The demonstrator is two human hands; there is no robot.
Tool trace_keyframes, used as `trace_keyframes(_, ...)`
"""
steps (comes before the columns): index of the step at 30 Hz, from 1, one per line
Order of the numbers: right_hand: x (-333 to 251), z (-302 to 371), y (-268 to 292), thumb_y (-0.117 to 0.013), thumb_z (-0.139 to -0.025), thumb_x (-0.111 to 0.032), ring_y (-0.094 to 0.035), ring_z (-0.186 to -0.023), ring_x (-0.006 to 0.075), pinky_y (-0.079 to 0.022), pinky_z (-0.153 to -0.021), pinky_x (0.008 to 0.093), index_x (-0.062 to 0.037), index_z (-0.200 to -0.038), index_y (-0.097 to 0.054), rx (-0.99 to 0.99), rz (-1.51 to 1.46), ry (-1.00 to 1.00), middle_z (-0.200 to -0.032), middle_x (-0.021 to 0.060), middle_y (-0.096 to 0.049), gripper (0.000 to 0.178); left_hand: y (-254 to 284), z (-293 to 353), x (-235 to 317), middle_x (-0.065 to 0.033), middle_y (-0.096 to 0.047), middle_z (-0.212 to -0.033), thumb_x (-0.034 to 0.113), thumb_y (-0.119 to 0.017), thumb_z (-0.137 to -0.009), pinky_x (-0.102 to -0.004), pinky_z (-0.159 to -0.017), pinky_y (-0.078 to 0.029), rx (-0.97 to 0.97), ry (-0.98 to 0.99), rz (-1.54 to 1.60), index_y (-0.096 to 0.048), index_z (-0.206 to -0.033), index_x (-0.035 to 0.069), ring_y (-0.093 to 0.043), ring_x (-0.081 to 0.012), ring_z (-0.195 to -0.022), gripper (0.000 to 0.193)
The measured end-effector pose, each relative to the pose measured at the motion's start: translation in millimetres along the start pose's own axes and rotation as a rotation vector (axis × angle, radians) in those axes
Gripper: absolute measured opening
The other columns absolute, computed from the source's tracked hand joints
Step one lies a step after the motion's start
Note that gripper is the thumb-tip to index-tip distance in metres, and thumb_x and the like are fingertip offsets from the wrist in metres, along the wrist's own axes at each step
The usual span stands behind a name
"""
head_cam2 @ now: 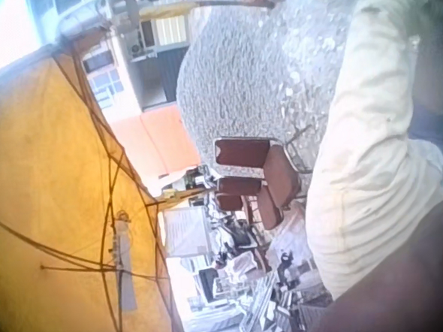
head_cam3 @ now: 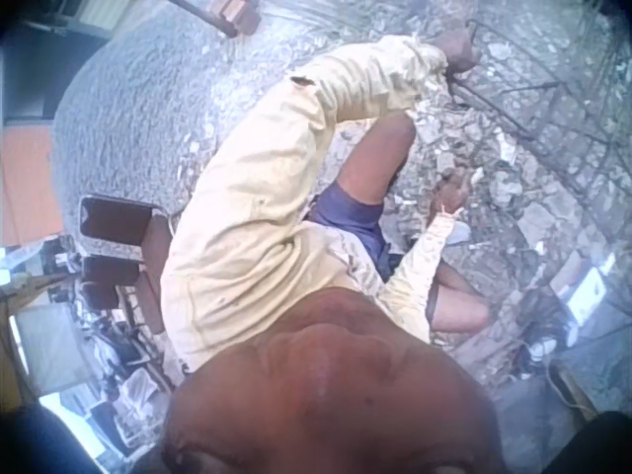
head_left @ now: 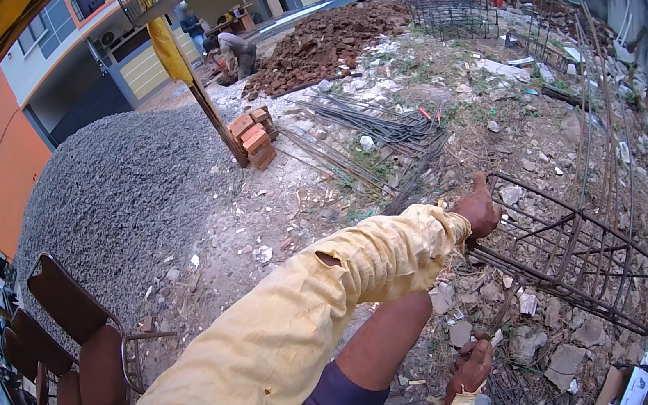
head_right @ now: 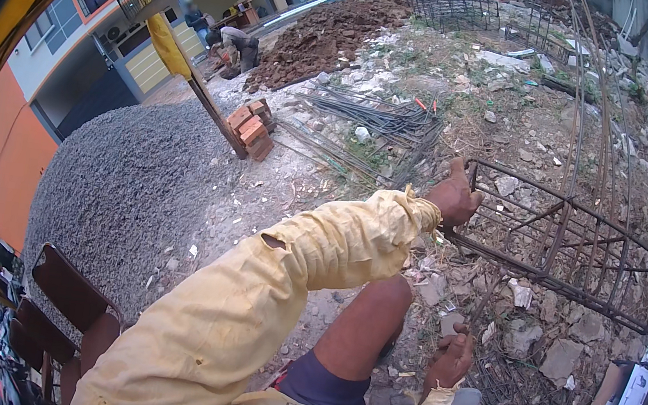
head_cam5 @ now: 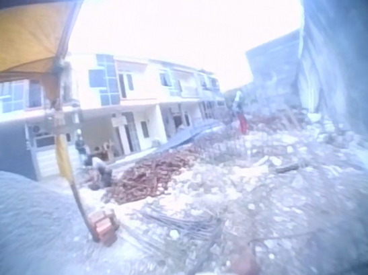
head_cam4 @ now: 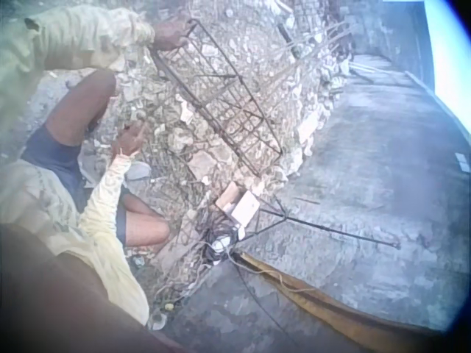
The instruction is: The person sits on the ground and assembles a cylindrical rebar cage by tying intersecting steel bars with wire. They repeatedly wrap wire around bar intersections and twist it to secure the structure.
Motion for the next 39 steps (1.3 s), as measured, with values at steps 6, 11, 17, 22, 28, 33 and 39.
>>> trace_keyframes(6,-15.4,12.4,-31.0,-0.030,-0.101,-0.055,-0.054,-0.053,0.0191,-0.047,-0.047,0.0356,-0.0012,-0.129,-0.051,-0.778,-1.486,-0.392,-0.083,0.0102,-0.065,0.065,18.9,9.0,4.4,-0.0369,-0.058,-0.114,0.031,-0.051,-0.093,-0.0418,-0.100,-0.043,-0.099,0.048,-0.030,0.011,-0.141,-0.015,-0.060,-0.0426,-0.109,0.091)
trace_keyframes(11,-15.8,3.2,-33.2,-0.032,-0.101,-0.055,-0.057,-0.054,0.0206,-0.050,-0.053,0.0375,-0.0072,-0.121,-0.056,-0.455,-1.035,-0.411,-0.076,0.0079,-0.063,0.057,3.6,-11.6,-0.1,-0.0387,-0.059,-0.106,0.034,-0.052,-0.094,-0.0444,-0.094,-0.047,-0.017,0.002,-0.089,0.007,-0.138,-0.015,-0.062,-0.0458,-0.103,0.088)
trace_keyframes(17,-37.2,17.6,-43.4,-0.059,-0.092,-0.052,-0.050,-0.045,0.0055,-0.042,-0.047,0.0226,-0.0062,-0.126,-0.040,-1.027,-1.638,-0.420,-0.067,-0.0004,-0.052,0.061,-2.0,-12.4,-2.6,-0.0398,-0.059,-0.093,0.032,-0.058,-0.092,-0.0454,-0.084,-0.050,0.019,-0.053,-0.031,-0.011,-0.125,-0.014,-0.064,-0.0465,-0.091,0.074)
trace_keyframes(22,-40.0,-1.8,-15.6,-0.054,-0.095,-0.045,-0.050,-0.049,0.0075,-0.043,-0.048,0.0221,-0.0068,-0.122,-0.052,-0.243,-0.391,-0.266,-0.077,0.0025,-0.055,0.047,-4.0,-19.3,-14.7,-0.0354,-0.059,-0.098,0.031,-0.062,-0.090,-0.0397,-0.069,-0.054,0.068,-0.087,-0.141,-0.007,-0.133,-0.012,-0.067,-0.0362,-0.080,0.082)
trace_keyframes(28,-21.3,-6.0,5.7,-0.050,-0.091,-0.061,-0.051,-0.046,0.0065,-0.041,-0.045,0.0201,-0.0040,-0.123,-0.053,-0.525,-0.684,-0.400,-0.066,0.0007,-0.053,0.065,-9.6,-26.1,-16.4,-0.0307,-0.060,-0.092,0.025,-0.062,-0.091,-0.0382,-0.061,-0.053,0.055,-0.121,-0.122,-0.007,-0.133,-0.012,-0.066,-0.0314,-0.072,0.079)
trace_keyframes(33,-21.1,27.4,-38.6,-0.055,-0.088,-0.061,-0.046,-0.039,0.0059,-0.039,-0.042,0.0193,-0.0037,-0.127,-0.046,-1.003,-1.501,-0.455,-0.067,-0.0003,-0.053,0.070,-12.1,-23.0,-17.1,-0.0299,-0.060,-0.091,0.024,-0.062,-0.091,-0.0384,-0.059,-0.053,0.094,-0.104,-0.026,-0.007,-0.133,-0.013,-0.066,-0.0311,-0.071,0.078)
trace_keyframes(39,23.8,17.4,20.3,-0.064,-0.093,-0.028,-0.062,-0.069,0.0126,-0.052,-0.052,0.0260,-0.0069,-0.126,-0.051,-0.165,-0.169,-0.331,-0.085,0.0051,-0.060,0.041,-3.7,-8.1,-6.7,-0.0393,-0.057,-0.103,0.028,-0.059,-0.090,-0.0411,-0.085,-0.051,0.118,-0.088,-0.097,-0.012,-0.132,-0.015,-0.064,-0.0428,-0.095,0.076)
Point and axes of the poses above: each hand's wrist, its own z-axis away from the middle knuckle, its own y-axis out of the back of the hand, x = y × z, the point moved 2 cm from there along -z, towards the middle knuckle
